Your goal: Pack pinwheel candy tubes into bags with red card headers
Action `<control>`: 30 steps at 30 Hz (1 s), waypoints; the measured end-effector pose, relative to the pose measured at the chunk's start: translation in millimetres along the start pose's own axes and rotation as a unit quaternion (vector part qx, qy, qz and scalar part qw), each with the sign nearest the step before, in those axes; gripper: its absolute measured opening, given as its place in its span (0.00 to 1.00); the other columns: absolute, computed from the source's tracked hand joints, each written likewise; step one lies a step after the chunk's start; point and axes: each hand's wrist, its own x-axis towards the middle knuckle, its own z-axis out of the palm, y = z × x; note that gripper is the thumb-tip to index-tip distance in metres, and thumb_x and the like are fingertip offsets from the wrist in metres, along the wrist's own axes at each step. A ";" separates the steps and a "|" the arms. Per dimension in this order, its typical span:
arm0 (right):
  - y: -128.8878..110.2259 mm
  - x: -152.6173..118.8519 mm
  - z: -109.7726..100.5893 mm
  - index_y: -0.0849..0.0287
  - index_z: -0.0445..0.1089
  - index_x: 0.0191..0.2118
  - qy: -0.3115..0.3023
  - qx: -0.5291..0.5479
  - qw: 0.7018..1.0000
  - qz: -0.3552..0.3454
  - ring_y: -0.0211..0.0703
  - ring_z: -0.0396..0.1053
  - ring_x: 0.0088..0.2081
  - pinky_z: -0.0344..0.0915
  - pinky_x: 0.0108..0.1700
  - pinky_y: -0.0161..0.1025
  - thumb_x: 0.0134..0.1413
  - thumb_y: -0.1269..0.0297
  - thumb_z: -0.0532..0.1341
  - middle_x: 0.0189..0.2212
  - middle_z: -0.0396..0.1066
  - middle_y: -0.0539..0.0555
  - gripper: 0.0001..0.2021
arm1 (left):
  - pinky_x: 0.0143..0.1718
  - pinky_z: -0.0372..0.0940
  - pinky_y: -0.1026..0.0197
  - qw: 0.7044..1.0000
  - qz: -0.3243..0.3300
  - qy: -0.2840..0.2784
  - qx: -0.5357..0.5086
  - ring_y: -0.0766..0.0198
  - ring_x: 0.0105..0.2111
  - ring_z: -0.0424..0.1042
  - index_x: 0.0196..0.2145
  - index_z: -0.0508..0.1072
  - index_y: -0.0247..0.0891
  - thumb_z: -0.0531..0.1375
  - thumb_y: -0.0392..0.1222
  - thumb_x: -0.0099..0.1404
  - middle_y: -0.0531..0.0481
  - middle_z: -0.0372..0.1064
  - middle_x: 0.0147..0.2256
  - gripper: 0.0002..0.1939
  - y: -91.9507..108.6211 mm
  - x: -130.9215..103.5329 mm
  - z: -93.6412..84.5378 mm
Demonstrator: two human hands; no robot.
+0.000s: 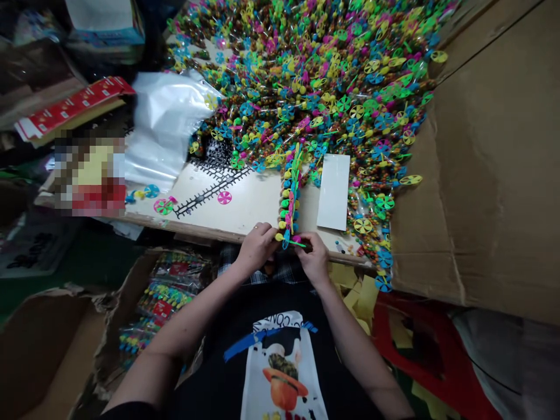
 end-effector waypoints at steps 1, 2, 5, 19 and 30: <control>-1.0 0.7 3.0 0.56 0.67 0.32 0.015 -0.008 1.000 0.005 0.42 0.68 0.32 0.66 0.35 0.38 0.51 0.60 0.60 0.29 0.70 0.51 0.06 | 0.37 0.65 0.59 1.000 -0.009 0.003 -0.006 0.58 0.36 0.67 0.33 0.71 0.38 0.57 0.32 0.60 0.47 0.68 0.33 0.04 0.7 2.2 2.1; -1.9 1.9 5.8 0.56 0.66 0.31 0.029 -0.017 0.999 0.009 0.42 0.68 0.31 0.65 0.34 0.38 0.51 0.60 0.60 0.28 0.70 0.51 0.06 | 0.38 0.65 0.58 1.000 -0.019 0.005 -0.014 0.58 0.37 0.67 0.33 0.70 0.38 0.57 0.32 0.59 0.47 0.68 0.33 0.05 0.7 5.1 4.0; -4.4 7.5 11.7 0.55 0.65 0.31 0.060 -0.049 0.997 0.012 0.43 0.67 0.31 0.65 0.35 0.39 0.51 0.61 0.59 0.27 0.68 0.51 0.05 | 0.40 0.65 0.57 0.998 -0.043 0.008 -0.033 0.58 0.38 0.66 0.33 0.70 0.39 0.57 0.30 0.58 0.47 0.68 0.34 0.07 -2.0 14.3 6.8; -3.1 6.8 24.4 0.55 0.63 0.34 0.084 -0.217 0.968 -0.093 0.48 0.65 0.33 0.63 0.36 0.42 0.61 0.63 0.51 0.29 0.67 0.56 0.07 | 0.39 0.66 0.59 0.996 -0.070 -0.043 -0.044 0.59 0.37 0.67 0.34 0.66 0.39 0.50 0.23 0.55 0.46 0.65 0.38 0.15 2.4 20.3 7.7; -1.8 2.1 20.7 0.56 0.63 0.45 0.040 -0.129 0.986 -0.098 0.49 0.68 0.41 0.66 0.43 0.45 0.56 0.69 0.52 0.38 0.69 0.57 0.10 | 0.47 0.66 0.57 0.982 -0.040 0.037 -0.179 0.60 0.43 0.68 0.46 0.65 0.36 0.50 0.29 0.62 0.43 0.66 0.42 0.16 -3.8 4.1 14.0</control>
